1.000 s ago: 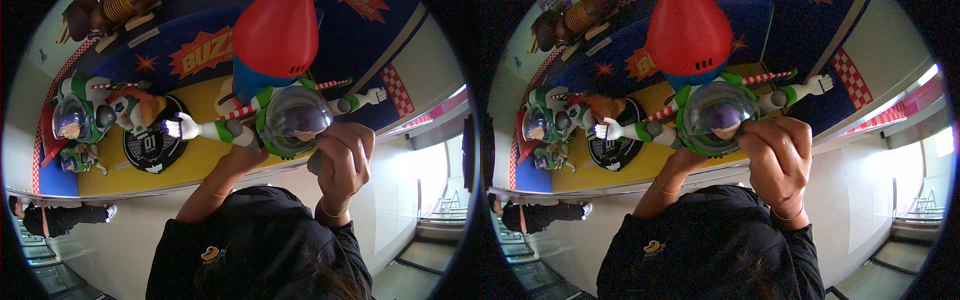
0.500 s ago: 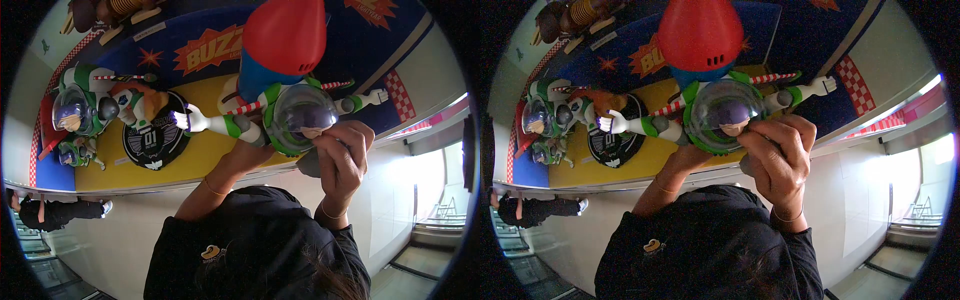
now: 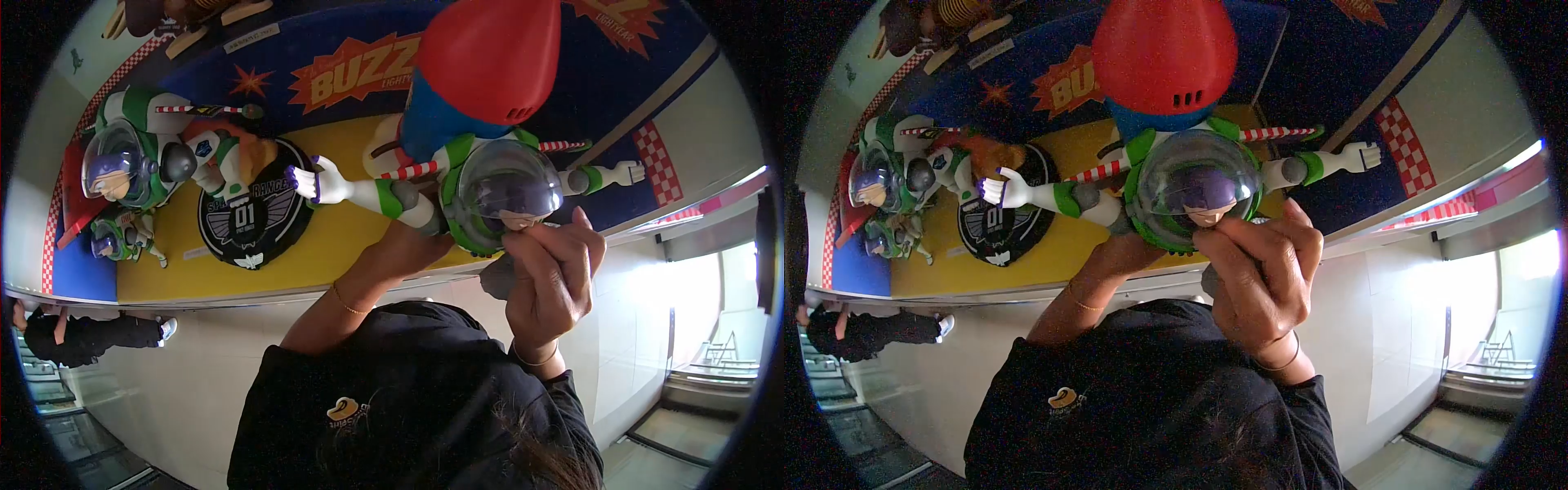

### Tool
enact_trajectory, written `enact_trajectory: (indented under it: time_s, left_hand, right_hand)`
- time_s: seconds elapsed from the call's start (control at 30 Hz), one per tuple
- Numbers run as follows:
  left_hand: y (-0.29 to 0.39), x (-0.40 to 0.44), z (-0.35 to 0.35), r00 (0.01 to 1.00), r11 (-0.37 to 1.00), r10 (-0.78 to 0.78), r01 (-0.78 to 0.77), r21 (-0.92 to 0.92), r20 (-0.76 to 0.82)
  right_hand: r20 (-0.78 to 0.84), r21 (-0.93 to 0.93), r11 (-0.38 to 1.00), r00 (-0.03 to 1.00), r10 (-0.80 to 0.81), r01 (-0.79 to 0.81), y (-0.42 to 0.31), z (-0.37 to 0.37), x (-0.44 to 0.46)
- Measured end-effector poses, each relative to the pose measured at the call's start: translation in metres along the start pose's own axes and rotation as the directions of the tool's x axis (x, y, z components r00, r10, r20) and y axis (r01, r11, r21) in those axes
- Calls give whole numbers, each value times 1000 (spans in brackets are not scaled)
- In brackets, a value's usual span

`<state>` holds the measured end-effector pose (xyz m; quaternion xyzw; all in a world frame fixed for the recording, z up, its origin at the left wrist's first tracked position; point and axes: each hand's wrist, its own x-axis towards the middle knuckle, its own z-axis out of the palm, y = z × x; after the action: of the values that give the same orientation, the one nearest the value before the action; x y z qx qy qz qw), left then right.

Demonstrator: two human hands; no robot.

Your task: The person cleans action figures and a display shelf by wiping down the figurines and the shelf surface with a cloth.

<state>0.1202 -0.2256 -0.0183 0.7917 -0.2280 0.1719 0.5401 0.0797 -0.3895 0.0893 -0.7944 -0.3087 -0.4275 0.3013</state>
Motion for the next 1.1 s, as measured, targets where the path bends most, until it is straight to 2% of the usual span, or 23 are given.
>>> enact_trajectory:
  time_s: [0.03, 0.17, 0.33, 0.37, 0.5, 0.7, 0.83, 0.87, 1.0, 1.03, 1.1]
  left_hand:
    - [-2, -1, 1, 1000, 1000, 0, 0, -1, -3]
    - [-7, -5, 2, 990, 963, 138, -129, 236, -24]
    - [-10, -7, 2, 953, 816, 304, -259, 517, -3]
    - [-9, -7, 2, 953, 816, 303, -256, 518, -6]
    - [3, -7, -1, 985, 972, 174, -170, 164, -14]
    - [-16, -11, 2, 986, 954, 87, -124, 272, 144]
    - [-7, -8, 4, 958, 883, 284, -250, 398, -28]
    - [-7, -8, 4, 958, 882, 286, -252, 398, -27]
    - [-7, -3, 1, 992, 996, 22, -32, 82, 123]
    - [-6, -3, 0, 992, 996, 24, -35, 83, 124]
    - [-4, -2, 0, 991, 971, 123, -133, 199, 58]
  right_hand:
    - [2, 0, 1000, 1000, -2, 2, -1, 0, -1]
    - [17, -23, 988, 988, 156, -155, -5, -1, -3]
    - [-2, -1, 997, 997, 81, -81, -2, 2, 2]
    - [0, 1, 997, 997, 79, -79, -2, 2, 2]
    - [-25, 2, 997, 997, 77, -76, -4, 6, 3]
    - [16, -59, 995, 997, 76, -75, -13, -1, 0]
    - [45, -48, 991, 991, 128, -126, -23, -2, 0]
    - [42, -49, 991, 991, 128, -126, -24, -1, -1]
    - [13, 5, 990, 990, 137, -137, -26, 5, -2]
    - [11, 4, 991, 991, 136, -137, -27, 6, -2]
    - [-2, 78, 991, 994, 113, -112, -27, 9, -1]
